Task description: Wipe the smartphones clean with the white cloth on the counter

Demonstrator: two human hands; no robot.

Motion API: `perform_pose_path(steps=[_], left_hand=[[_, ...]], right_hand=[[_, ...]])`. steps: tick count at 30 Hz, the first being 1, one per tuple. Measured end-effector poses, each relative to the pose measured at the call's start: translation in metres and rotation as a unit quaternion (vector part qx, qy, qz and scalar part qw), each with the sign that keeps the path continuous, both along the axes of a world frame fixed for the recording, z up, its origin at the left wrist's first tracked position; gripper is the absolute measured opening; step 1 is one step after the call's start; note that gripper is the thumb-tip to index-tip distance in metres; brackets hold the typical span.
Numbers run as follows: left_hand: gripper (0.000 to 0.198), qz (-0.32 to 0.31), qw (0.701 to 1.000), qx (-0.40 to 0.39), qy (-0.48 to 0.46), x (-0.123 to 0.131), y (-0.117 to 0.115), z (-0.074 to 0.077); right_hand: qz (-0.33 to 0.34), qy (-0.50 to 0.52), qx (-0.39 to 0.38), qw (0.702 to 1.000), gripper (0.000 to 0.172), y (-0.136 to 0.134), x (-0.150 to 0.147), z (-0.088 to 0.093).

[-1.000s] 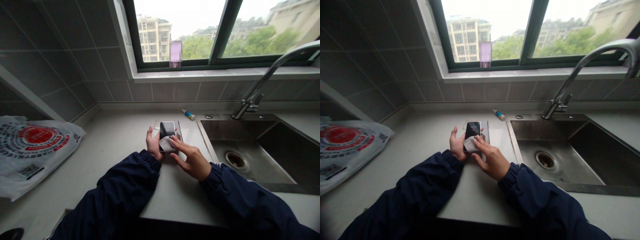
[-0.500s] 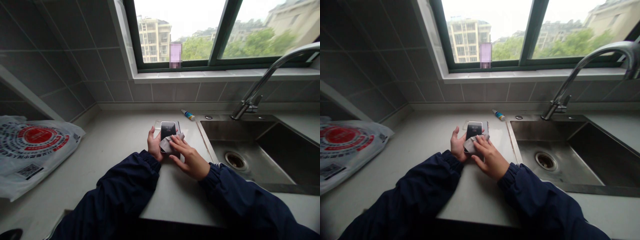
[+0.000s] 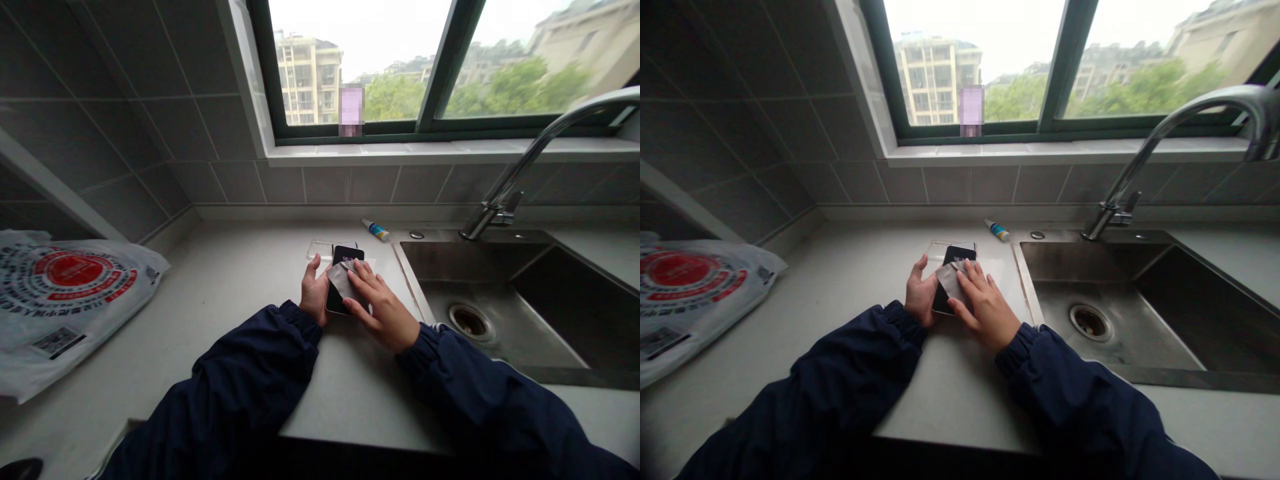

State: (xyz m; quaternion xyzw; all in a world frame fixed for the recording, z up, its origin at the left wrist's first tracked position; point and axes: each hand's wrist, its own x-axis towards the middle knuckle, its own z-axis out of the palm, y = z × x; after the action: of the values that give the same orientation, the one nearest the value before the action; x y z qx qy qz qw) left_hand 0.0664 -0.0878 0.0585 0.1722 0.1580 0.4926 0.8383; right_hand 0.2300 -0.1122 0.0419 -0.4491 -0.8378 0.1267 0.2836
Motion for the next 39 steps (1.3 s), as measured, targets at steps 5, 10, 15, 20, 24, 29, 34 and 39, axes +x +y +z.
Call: perform_pose_path(steps=[5, 10, 15, 20, 24, 29, 34, 39], left_hand=[[0.080, -0.038, 0.999, 0.009, 0.007, 0.001, -0.003, 0.001], [0.078, -0.061, 0.997, 0.033, 0.014, 0.001, -0.003, -0.006], [0.079, -0.126, 0.990, 0.059, 0.026, -0.003, -0.001, -0.014], [0.078, -0.130, 0.989, 0.063, 0.026, -0.005, -0.002, -0.012], [0.079, -0.143, 0.988, 0.053, 0.036, -0.005, -0.005, -0.006], [0.080, -0.206, 0.976, 0.055, 0.046, -0.003, -0.008, -0.005], [0.082, -0.262, 0.960, 0.081, 0.063, -0.002, -0.009, -0.012], [0.081, -0.247, 0.964, 0.065, 0.079, -0.003, -0.007, -0.014]], right_hand=[[-0.043, -0.011, 0.014, 0.999, 0.064, 0.002, 0.002, 0.001], [-0.111, -0.037, 0.037, 0.992, 0.064, 0.003, 0.004, 0.005], [-0.171, -0.066, 0.079, 0.980, 0.062, 0.005, 0.007, 0.008], [-0.163, -0.068, 0.090, 0.980, 0.059, 0.008, 0.010, 0.007], [-0.143, -0.031, 0.092, 0.985, 0.054, 0.010, 0.011, 0.008], [-0.131, 0.001, 0.100, 0.986, 0.050, 0.010, 0.013, 0.009], [-0.103, -0.002, 0.094, 0.990, 0.049, 0.009, 0.013, 0.010], [-0.074, -0.036, 0.102, 0.991, 0.044, 0.008, 0.012, 0.010]])
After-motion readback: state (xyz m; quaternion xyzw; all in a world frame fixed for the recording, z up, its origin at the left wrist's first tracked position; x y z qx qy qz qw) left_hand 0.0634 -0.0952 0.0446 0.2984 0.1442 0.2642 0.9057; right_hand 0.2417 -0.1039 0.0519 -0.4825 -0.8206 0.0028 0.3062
